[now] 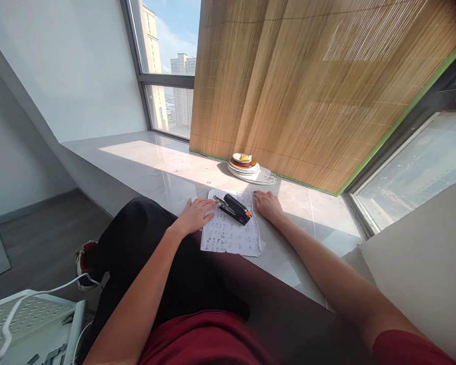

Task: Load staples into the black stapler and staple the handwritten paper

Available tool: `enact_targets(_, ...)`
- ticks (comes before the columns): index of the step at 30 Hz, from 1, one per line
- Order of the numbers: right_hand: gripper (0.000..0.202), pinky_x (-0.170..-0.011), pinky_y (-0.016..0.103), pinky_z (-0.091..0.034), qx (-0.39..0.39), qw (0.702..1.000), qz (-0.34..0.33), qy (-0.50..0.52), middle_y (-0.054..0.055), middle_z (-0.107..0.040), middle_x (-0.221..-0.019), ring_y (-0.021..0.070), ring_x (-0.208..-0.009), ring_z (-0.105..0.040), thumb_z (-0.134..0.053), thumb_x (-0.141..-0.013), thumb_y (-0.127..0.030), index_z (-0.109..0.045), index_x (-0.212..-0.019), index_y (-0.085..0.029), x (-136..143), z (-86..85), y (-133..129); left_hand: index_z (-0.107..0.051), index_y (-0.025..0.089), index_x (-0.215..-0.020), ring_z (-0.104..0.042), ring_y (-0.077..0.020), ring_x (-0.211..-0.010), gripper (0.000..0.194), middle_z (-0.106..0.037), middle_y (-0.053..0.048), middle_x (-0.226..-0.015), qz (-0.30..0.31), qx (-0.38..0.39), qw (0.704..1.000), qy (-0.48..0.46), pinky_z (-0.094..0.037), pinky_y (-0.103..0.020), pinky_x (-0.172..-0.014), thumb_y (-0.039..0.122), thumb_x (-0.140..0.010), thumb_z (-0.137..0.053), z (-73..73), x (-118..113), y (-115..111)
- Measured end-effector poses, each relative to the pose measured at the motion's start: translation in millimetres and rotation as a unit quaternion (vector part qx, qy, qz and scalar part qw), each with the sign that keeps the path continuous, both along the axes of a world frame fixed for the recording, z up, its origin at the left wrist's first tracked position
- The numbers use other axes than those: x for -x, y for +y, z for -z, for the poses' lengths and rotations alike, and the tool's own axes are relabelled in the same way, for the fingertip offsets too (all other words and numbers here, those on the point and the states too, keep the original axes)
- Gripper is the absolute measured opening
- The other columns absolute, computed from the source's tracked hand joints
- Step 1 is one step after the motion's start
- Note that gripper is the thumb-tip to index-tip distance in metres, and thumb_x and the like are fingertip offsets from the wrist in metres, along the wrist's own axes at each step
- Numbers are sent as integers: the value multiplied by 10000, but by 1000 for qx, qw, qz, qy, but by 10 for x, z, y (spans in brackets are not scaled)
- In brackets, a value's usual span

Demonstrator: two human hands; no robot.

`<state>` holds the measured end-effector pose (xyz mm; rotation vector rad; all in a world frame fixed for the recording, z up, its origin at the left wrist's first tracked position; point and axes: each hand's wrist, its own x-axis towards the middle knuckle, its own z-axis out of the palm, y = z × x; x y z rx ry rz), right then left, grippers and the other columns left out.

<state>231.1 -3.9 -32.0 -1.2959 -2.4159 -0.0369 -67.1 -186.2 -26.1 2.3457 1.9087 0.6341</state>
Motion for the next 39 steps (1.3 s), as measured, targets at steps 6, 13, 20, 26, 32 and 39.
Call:
enact_targets(6,345,-966,518,-512,-17,997,-5,75,119,-632,-1492,356,-1227,-590,-477,-989,-164,-769,-1172,-186,-9,-29,-30,-611,290,-1420,-576,-314,-1329,401,-665,-84,-1418,11,-22,999,-31,-427,-478,-1145,417,-1051,-520,-78,41,129)
enact_targets(13,315,-889,461,-529,-68,982,-45,168,129,-745,-1141,316,-1054,-611,-455,-983,-173,-761,-1058,-180,-13,-34,-66,-618,151,-1321,-581,-312,-1309,355,-631,-183,-1397,-132,-6,990,-40,-484,-410,-1053,197,-1016,-443,-173,403,877)
enact_targets(20,280,-851,424,-529,-47,976,-97,192,124,-709,-1120,281,-998,-646,-462,-990,-185,-736,-1046,-188,21,-73,-140,-555,198,-1484,-410,-307,-1516,479,-467,-133,-1639,-56,25,998,19,-333,-495,-1218,189,-1034,-391,-114,483,1199)
enact_targets(26,235,-874,417,-528,-84,925,-163,333,85,-669,-1008,253,-964,-636,-470,-1032,-219,-703,-998,-229,210,-147,-480,-707,224,-1160,-628,-281,-1196,301,-712,-107,-1271,-93,-1,996,15,-477,-411,-1028,185,-1010,-449,-149,415,967)
enact_targets(32,167,-934,417,-529,-38,920,-258,292,90,-646,-1092,250,-1041,-618,-539,-1059,-319,-671,-1126,-243,383,-235,-845,-690,248,-1214,-626,-286,-1106,307,-714,-89,-1101,-112,-23,993,-38,-491,-405,-966,141,-962,-552,-152,282,590)
enact_targets(39,270,-924,432,-535,-20,942,-248,226,101,-673,-1126,281,-1063,-630,-661,-990,-384,-627,-1216,-241,396,-212,-797,-721,221,-1034,-647,-277,-1057,178,-668,-104,-1118,-112,-33,990,-76,-519,-402,-940,207,-989,-549,-143,193,335)
